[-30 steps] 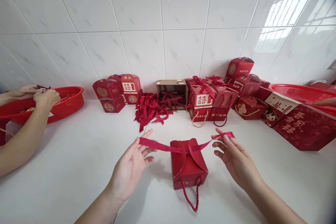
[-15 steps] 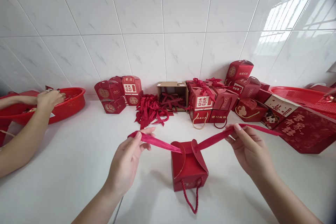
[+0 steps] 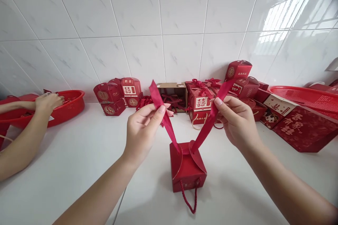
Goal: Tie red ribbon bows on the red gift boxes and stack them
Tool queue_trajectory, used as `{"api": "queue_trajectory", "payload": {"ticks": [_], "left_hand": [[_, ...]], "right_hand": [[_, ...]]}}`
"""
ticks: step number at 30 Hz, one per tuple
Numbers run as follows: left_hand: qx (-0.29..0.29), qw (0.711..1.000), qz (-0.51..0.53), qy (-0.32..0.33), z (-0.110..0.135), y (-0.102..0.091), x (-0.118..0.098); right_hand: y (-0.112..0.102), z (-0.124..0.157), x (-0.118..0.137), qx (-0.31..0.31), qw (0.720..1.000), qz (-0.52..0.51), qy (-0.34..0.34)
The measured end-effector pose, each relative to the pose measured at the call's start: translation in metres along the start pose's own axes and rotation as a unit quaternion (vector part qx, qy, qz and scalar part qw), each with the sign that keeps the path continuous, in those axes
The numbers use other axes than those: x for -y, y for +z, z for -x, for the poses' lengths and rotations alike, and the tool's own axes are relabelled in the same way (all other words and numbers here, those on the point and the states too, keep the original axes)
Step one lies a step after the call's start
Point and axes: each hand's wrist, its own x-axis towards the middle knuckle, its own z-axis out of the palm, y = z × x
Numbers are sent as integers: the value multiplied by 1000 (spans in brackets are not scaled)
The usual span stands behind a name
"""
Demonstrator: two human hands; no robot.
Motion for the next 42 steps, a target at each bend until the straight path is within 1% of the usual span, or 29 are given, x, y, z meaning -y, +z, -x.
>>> {"api": "queue_trajectory", "payload": {"ticks": [4, 7, 12, 15, 17, 20, 23, 25, 29, 34, 36, 38, 40, 42], "left_hand": [[9, 1000, 7, 11, -4, 6, -2], [4, 1000, 20, 22, -4, 9, -3], [11, 999, 43, 15, -4, 16, -6], [28, 999, 37, 13, -3, 21, -11], [51, 999, 7, 14, -2, 23, -15], [99, 992, -75, 15, -1, 25, -20], [121, 984, -126, 17, -1, 25, -23], [128, 982, -137, 21, 0, 23, -23], [140, 973, -182, 38, 2, 19, -22], [152, 961, -229, 23, 5, 15, -16], [164, 960, -226, 21, 5, 13, -14], [196, 962, -190, -1, 4, 10, -14], [232, 962, -125, -65, 2, 4, -13], [243, 958, -47, -145, -1, -2, -12]], "right_hand": [[10, -3, 1, 17, 1000, 9, -21], [16, -4, 2, 25, 999, -2, -36], [28, -5, 5, 44, 999, -14, -1], [35, -6, 10, 42, 999, -14, -9], [40, -5, 12, 53, 999, -4, -9], [42, 0, 11, 98, 994, 39, -11], [39, 5, 5, 156, 985, 50, -52], [37, 8, -1, 178, 981, 39, -73], [36, 12, -8, 167, 981, 55, -80], [37, 14, -17, 161, 981, 82, -71], [34, 13, -21, 160, 979, 92, -92], [28, 10, -25, 174, 968, 112, -142], [19, 6, -27, 207, 942, 154, -217], [9, 1, -28, 254, 898, 208, -294]]}}
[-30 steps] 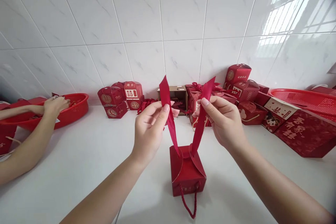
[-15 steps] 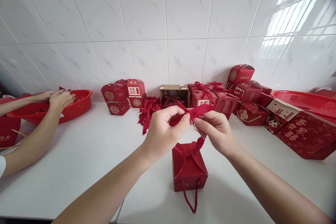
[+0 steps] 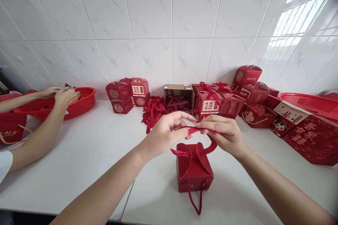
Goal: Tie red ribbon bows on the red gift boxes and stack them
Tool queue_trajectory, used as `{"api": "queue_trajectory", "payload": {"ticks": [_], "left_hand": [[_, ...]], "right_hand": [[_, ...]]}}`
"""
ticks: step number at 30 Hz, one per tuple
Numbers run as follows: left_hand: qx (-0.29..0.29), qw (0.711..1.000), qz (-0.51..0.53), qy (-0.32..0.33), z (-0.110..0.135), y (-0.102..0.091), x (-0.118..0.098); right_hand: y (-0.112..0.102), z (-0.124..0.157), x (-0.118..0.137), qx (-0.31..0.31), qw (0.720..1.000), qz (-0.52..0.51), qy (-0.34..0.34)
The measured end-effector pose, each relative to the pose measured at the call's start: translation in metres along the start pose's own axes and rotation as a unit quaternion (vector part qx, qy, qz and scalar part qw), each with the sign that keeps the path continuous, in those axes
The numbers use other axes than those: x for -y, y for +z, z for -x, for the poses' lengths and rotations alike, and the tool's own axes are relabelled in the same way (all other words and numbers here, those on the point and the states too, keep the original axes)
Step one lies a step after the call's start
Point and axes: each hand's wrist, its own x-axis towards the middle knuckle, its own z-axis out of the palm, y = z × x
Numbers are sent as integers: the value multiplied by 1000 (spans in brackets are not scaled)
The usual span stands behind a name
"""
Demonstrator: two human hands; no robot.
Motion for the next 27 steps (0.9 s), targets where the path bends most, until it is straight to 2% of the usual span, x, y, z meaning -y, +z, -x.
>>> {"api": "queue_trajectory", "payload": {"ticks": [3, 7, 10, 13, 14, 16, 18, 20, 22, 24, 27], "left_hand": [[-5, 991, 119, -56, -1, -8, 3], [24, 981, 182, -69, -2, -8, 7], [44, 990, 135, -20, 2, -3, 9], [-16, 997, -31, 76, 9, 1, 12], [-48, 986, -106, 122, 12, 0, 14], [-116, 941, -242, 208, 19, -4, 19], [-176, 894, -332, 243, 28, -14, 25], [-230, 864, -390, 221, 40, -29, 34], [-251, 851, -429, 170, 56, -45, 48], [-230, 856, -450, 106, 72, -60, 65], [-152, 875, -460, 11, 91, -71, 90]], "right_hand": [[-13, 3, -6, 68, 986, 130, -77], [-20, 4, -5, 84, 942, 302, -118], [-18, 6, -4, 69, 928, 336, -142], [-14, 10, -2, 26, 944, 302, -131], [-14, 12, -1, 4, 952, 283, -114], [-16, 20, 3, -45, 964, 255, -59], [-23, 33, 8, -82, 964, 254, 12], [-35, 51, 13, -89, 957, 265, 80], [-51, 75, 14, -60, 945, 282, 154], [-68, 102, 11, -3, 926, 296, 233], [-85, 139, 2, 116, 896, 281, 324]]}}
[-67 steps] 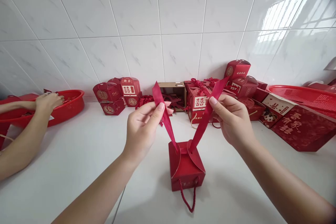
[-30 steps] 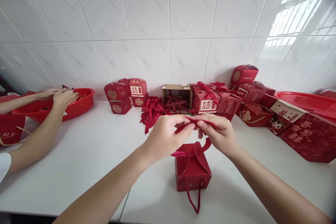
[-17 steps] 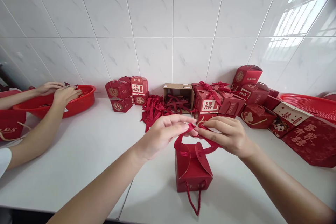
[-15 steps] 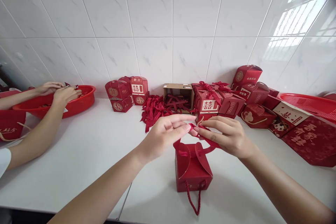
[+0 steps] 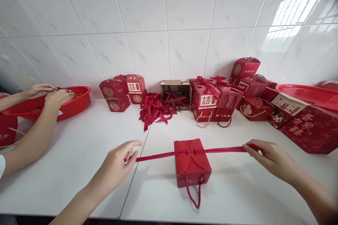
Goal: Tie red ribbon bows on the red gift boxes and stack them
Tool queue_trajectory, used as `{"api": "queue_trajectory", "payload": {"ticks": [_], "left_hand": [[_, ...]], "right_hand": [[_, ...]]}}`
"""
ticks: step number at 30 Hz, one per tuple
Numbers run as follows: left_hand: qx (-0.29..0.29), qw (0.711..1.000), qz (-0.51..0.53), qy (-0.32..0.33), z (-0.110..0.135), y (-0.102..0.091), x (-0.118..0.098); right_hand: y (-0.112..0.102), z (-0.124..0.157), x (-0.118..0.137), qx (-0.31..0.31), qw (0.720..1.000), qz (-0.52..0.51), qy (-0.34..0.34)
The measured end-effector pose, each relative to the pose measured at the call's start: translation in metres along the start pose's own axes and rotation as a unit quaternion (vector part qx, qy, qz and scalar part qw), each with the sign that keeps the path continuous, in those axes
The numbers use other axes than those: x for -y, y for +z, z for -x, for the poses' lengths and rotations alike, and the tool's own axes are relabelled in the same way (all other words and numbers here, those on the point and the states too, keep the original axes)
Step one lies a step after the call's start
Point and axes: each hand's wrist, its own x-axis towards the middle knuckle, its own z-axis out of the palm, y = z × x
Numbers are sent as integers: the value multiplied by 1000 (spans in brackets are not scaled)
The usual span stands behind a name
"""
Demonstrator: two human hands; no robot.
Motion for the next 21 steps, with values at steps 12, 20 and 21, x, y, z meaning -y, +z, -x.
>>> {"api": "queue_trajectory", "payload": {"ticks": [12, 20, 21], "left_hand": [[88, 975, 202, 2, -21, 38, -70], [133, 960, 247, -6, -28, 54, -83], [137, 958, 250, -13, -28, 54, -82]], "right_hand": [[21, -35, 73, 67, 988, -99, -94], [33, -52, 105, 187, 960, -151, -144], [34, -53, 105, 190, 960, -152, -142]]}}
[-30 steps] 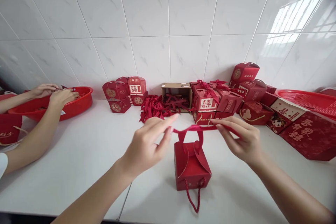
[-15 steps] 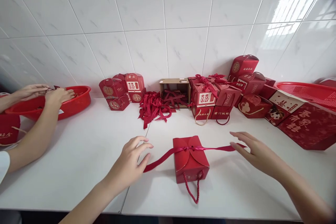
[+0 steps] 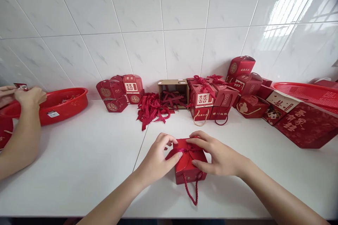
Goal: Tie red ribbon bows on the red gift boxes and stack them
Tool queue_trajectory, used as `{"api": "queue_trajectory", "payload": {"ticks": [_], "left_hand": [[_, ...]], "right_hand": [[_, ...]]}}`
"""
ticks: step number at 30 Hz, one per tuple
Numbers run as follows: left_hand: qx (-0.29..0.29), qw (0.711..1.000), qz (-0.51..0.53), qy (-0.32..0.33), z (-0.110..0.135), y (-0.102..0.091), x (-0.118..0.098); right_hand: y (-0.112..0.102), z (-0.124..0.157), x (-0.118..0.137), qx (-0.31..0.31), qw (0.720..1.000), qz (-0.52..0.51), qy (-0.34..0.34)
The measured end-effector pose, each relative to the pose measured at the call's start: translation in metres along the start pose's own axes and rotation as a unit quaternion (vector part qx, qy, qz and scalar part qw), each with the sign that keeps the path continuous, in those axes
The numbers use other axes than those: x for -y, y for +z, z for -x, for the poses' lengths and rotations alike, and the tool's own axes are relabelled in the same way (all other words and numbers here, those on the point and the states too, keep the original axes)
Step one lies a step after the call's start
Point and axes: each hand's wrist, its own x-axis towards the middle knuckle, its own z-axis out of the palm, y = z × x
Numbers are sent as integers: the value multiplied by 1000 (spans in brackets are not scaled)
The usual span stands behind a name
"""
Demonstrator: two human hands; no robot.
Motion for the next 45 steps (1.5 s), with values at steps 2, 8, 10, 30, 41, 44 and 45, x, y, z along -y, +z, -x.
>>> {"api": "queue_trajectory", "payload": {"ticks": [2, 8, 10, 30, 41, 44, 45], "left_hand": [[-3, 1000, 14, -14, 1, 1, 2], [8, 989, 97, -115, 4, 8, 8], [45, 981, 118, -148, 5, 8, 9], [275, 917, 255, -133, -25, -37, -17], [-8, 997, 18, 69, 11, 22, -14], [6, 991, -13, 136, 8, 19, -2], [27, 988, -12, 149, 5, 16, 0]], "right_hand": [[2, 0, -1, -6, 1000, 3, 10], [15, 11, -2, -43, 992, -10, 116], [19, 13, -5, -76, 982, -18, 174], [8, 8, 9, -350, 935, 62, -6], [25, -17, 17, -143, 949, -234, 156], [22, -19, 19, -116, 956, -216, 163], [20, -19, 20, -107, 960, -202, 161]]}}
